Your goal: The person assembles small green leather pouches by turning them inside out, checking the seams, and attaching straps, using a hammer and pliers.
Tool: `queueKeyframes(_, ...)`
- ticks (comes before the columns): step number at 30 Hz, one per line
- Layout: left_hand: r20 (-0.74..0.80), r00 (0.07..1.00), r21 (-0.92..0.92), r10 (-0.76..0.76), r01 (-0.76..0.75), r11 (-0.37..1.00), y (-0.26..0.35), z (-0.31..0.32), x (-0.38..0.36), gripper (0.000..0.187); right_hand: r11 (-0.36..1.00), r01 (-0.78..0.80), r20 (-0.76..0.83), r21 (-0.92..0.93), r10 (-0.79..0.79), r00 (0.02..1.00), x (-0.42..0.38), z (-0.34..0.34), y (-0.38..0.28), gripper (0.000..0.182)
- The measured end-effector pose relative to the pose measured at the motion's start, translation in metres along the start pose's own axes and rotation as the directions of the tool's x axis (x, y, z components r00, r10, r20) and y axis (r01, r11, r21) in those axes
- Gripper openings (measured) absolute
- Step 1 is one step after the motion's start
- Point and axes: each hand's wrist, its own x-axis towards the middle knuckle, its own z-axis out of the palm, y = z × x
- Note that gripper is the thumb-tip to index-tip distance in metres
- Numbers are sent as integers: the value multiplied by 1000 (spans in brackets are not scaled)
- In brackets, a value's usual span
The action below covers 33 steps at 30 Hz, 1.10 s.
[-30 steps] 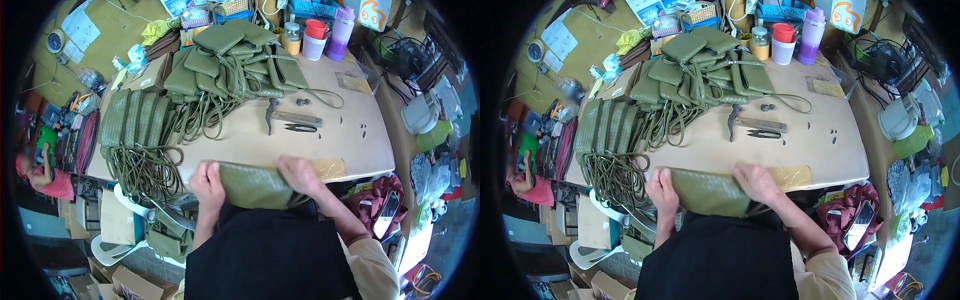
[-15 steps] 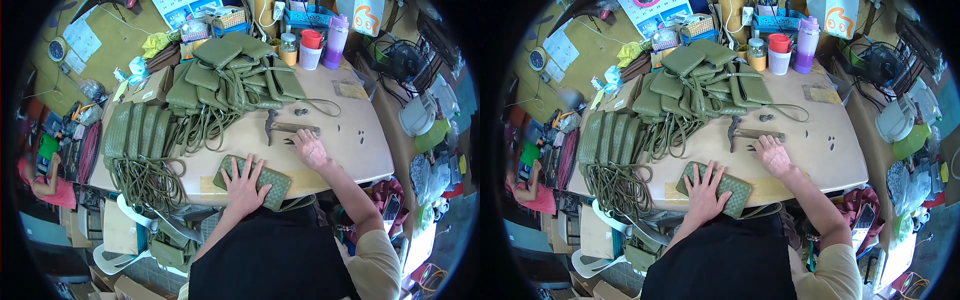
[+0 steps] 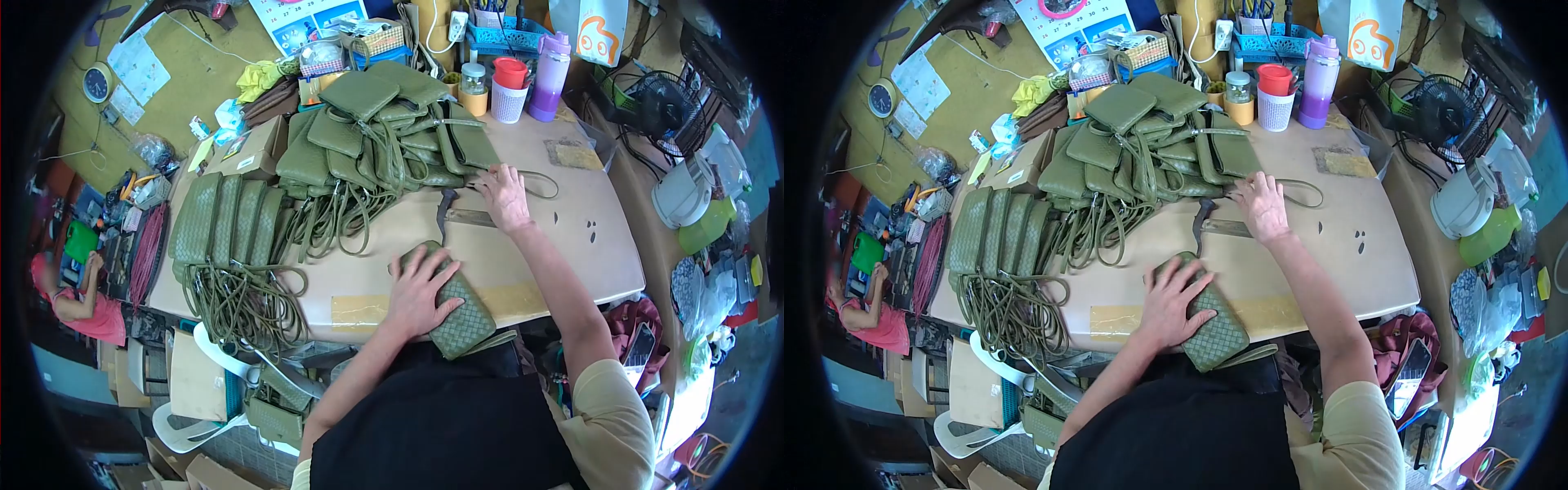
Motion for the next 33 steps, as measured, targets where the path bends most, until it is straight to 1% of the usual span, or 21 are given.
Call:
queueKeyframes(1,-99,989,258,-111,133,957,7,-1,-6,73,1000,5,-2,0,-5,1000,-2,-7,-7,22)
queueKeyframes(2,-151,973,229,-172,203,952,2,12,-14,74,1000,20,68,-3,-20,997,-9,-17,-15,27)
queueKeyframes(3,-153,973,228,-173,205,952,0,15,-16,74,999,32,140,-4,-31,990,-17,-29,-24,33)
queueKeyframes(4,-159,975,199,-154,185,962,-3,17,-17,75,991,107,266,-81,-82,960,-26,-41,-29,38)
queueKeyframes(8,-115,988,61,-104,112,992,-10,10,-6,72,993,114,288,-40,-98,953,-40,-15,-16,35)
queueKeyframes(10,-127,986,-1,-103,104,995,-14,4,-1,63,999,-18,321,30,7,947,-36,-24,-23,29)
queueKeyframes(11,-127,986,-5,-105,105,994,-14,6,-2,63,999,-16,325,28,6,946,-39,-30,-25,29)
queueKeyframes(13,-208,973,78,-98,116,990,-14,9,-4,56,874,-411,440,259,272,856,-47,-44,-34,33)
queueKeyframes(14,-241,966,92,-92,117,989,-12,11,-3,50,874,-410,440,261,270,856,-49,-53,-39,33)
queueKeyframes(16,-214,969,102,-125,149,984,-9,10,0,49,685,-639,674,350,290,680,-52,-70,-50,40)
queueKeyframes(17,-191,970,111,-153,176,978,-7,9,2,47,686,-637,675,350,287,680,-52,-74,-55,40)
queueKeyframes(19,-189,968,107,-164,186,977,-7,9,3,46,773,-381,427,508,158,891,-48,-78,-69,46)
queueKeyframes(20,-184,968,104,-173,194,975,-7,9,2,45,771,-383,429,509,158,889,-42,-81,-79,46)
queueKeyframes(22,-188,967,105,-170,191,976,-7,9,0,45,910,-253,426,327,97,899,-28,-87,-94,51)
queueKeyframes(23,-196,967,103,-164,187,977,-7,9,0,45,911,-254,425,325,99,900,-35,-76,-88,51)
queueKeyframes(25,-206,966,99,-154,177,979,-8,10,-2,45,981,-35,476,193,-62,877,-43,-60,-84,58)
queueKeyframes(26,-217,966,99,-143,168,981,-9,9,-3,45,981,-41,474,190,-55,879,-45,-63,-75,58)
queueKeyframes(28,-217,964,123,-154,184,975,-6,9,3,45,998,-31,698,-59,64,714,-7,-114,-76,61)
queueKeyframes(29,-193,967,156,-164,196,968,-5,9,0,46,998,-39,702,-57,68,709,-10,-115,-77,61)
queueKeyframes(31,-191,968,155,-165,196,968,-5,8,0,45,989,4,486,148,-76,871,-10,-115,-76,61)
queueKeyframes(33,-186,966,146,-178,207,967,-5,11,-3,45,989,-28,513,145,-51,857,-38,-91,-79,61)
